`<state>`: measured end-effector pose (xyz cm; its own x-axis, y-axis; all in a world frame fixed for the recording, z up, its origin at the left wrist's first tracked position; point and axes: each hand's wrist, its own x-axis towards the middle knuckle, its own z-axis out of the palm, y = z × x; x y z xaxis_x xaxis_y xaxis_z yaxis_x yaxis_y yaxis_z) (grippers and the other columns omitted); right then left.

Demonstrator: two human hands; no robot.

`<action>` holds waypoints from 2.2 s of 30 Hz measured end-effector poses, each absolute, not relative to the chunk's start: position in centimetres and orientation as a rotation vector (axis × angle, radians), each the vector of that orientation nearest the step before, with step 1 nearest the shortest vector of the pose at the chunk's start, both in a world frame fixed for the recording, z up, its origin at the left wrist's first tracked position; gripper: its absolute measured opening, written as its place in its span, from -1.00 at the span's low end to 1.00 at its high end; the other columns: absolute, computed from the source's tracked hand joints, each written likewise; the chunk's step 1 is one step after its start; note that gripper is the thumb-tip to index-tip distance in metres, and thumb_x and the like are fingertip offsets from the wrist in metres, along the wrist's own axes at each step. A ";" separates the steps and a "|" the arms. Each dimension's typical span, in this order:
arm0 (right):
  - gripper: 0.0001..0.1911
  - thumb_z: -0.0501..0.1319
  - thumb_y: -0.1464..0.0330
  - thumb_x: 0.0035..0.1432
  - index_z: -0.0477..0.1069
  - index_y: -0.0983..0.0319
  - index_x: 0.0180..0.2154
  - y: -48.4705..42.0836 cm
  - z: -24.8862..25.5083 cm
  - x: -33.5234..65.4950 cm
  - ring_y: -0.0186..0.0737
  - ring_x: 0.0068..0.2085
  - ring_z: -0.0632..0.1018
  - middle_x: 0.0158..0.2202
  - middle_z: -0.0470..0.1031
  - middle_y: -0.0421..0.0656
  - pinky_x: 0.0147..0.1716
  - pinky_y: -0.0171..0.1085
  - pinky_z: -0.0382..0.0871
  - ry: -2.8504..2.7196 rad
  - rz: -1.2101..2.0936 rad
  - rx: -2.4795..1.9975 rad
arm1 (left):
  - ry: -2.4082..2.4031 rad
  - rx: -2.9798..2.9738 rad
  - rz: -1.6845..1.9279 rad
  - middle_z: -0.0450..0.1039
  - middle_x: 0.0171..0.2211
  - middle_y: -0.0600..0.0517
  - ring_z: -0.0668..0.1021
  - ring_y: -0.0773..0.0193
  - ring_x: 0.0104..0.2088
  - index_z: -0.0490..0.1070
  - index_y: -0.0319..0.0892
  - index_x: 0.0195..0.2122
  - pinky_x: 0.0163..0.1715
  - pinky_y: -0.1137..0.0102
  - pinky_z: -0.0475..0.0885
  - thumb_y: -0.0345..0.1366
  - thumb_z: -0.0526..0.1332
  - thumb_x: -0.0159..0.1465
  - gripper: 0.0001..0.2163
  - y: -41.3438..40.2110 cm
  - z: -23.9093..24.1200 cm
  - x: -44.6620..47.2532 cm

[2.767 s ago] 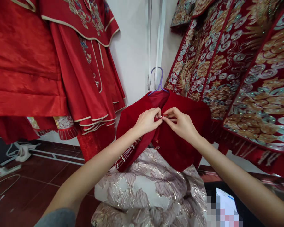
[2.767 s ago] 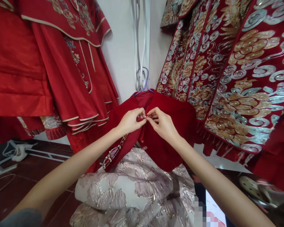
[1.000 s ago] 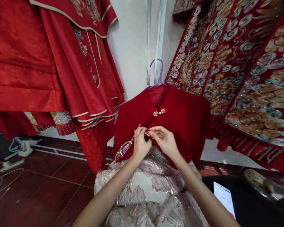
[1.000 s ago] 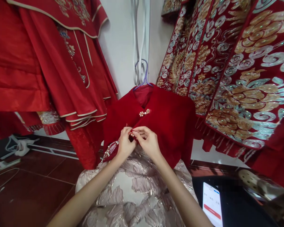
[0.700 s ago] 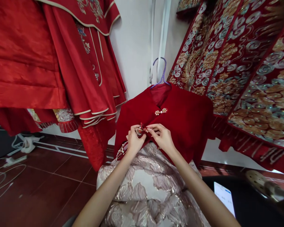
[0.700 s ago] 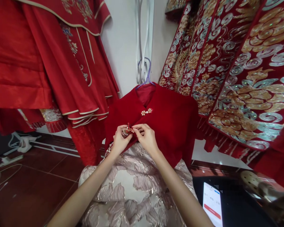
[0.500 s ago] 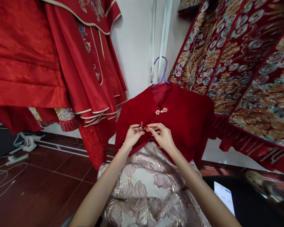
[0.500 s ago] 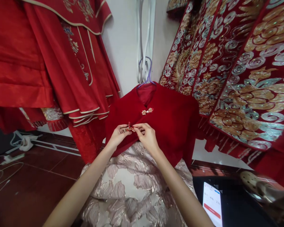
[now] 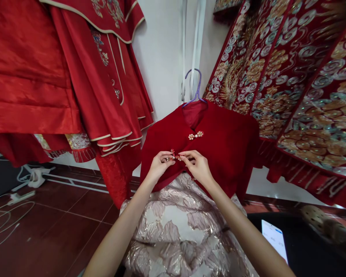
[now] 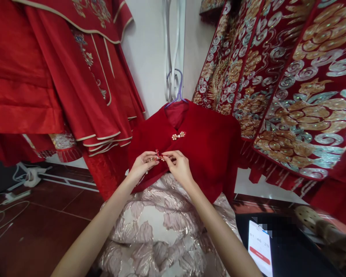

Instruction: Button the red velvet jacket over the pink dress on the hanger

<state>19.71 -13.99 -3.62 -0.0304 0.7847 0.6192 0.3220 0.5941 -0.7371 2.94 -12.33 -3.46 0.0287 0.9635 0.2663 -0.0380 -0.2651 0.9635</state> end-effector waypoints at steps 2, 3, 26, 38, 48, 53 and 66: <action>-0.78 0.16 0.30 0.19 0.53 0.20 -0.19 -14.1 -3.6 19.7 -0.28 -0.28 0.54 -0.19 0.51 -0.10 -0.35 -0.33 0.47 -1.622 0.463 -0.947 | 1.013 1.504 1.386 0.50 -0.33 0.02 0.48 0.37 -0.39 0.40 -0.21 -0.29 -0.32 0.44 0.36 -0.40 0.36 -0.07 -0.71 -12.2 -3.5 2.8; -0.78 0.15 0.30 0.19 0.53 0.20 -0.19 -14.1 -3.5 19.7 -0.27 -0.28 0.54 -0.19 0.51 -0.10 -0.35 -0.32 0.47 -1.625 0.457 -0.946 | 1.024 1.582 1.402 0.50 -0.34 0.02 0.47 0.37 -0.41 0.40 -0.21 -0.31 -0.34 0.45 0.35 -0.39 0.35 -0.04 -0.74 -12.2 -3.5 2.8; -0.75 0.09 0.28 0.24 0.50 0.18 -0.17 -14.3 -3.3 18.8 -0.24 -0.26 0.53 -0.18 0.45 -0.10 -0.26 -0.25 0.50 -1.622 0.309 -0.982 | 1.243 2.097 1.530 0.55 -0.32 0.03 0.54 0.30 -0.31 0.46 -0.14 -0.30 -0.21 0.40 0.42 -0.40 0.23 0.15 -0.90 -12.5 -2.4 3.5; -0.78 0.13 0.28 0.21 0.50 0.19 -0.20 -14.5 -2.8 18.5 -0.25 -0.29 0.51 -0.22 0.44 -0.09 -0.36 -0.30 0.49 -1.606 0.224 -0.987 | 1.220 1.932 1.526 0.60 -0.27 -0.03 0.58 0.26 -0.36 0.58 -0.16 -0.27 -0.25 0.38 0.45 -0.34 0.29 0.11 -0.84 -13.5 -1.6 4.1; -0.79 0.14 0.29 0.20 0.50 0.20 -0.21 -14.3 -3.1 18.2 -0.25 -0.28 0.51 -0.23 0.43 -0.09 -0.40 -0.31 0.49 -1.575 0.226 -0.994 | 1.282 2.111 1.432 0.60 -0.34 0.02 0.57 0.24 -0.36 0.58 -0.11 -0.33 -0.26 0.36 0.45 -0.36 0.27 0.13 -0.89 -13.3 -0.8 3.0; -0.76 0.15 0.22 0.19 0.49 0.19 -0.21 -14.7 -2.8 18.7 -0.22 -0.28 0.54 -0.21 0.48 -0.08 -0.43 -0.31 0.49 -1.590 0.338 -0.974 | 1.257 2.204 1.477 0.53 -0.17 -0.03 0.54 0.22 -0.14 0.55 -0.08 -0.23 -0.06 0.31 0.41 -0.32 0.26 0.16 -0.84 -13.1 -1.8 2.1; -0.76 0.15 0.19 0.18 0.49 0.18 -0.23 -16.9 -7.1 26.3 -0.19 -0.21 0.56 -0.16 0.54 -0.10 -0.27 -0.20 0.51 -1.692 0.646 -1.157 | 1.192 1.708 1.344 0.49 -0.50 0.07 0.50 0.36 -0.55 0.27 -0.16 -0.23 -0.44 0.46 0.39 -0.18 0.10 0.27 -0.84 -13.9 -4.9 -0.8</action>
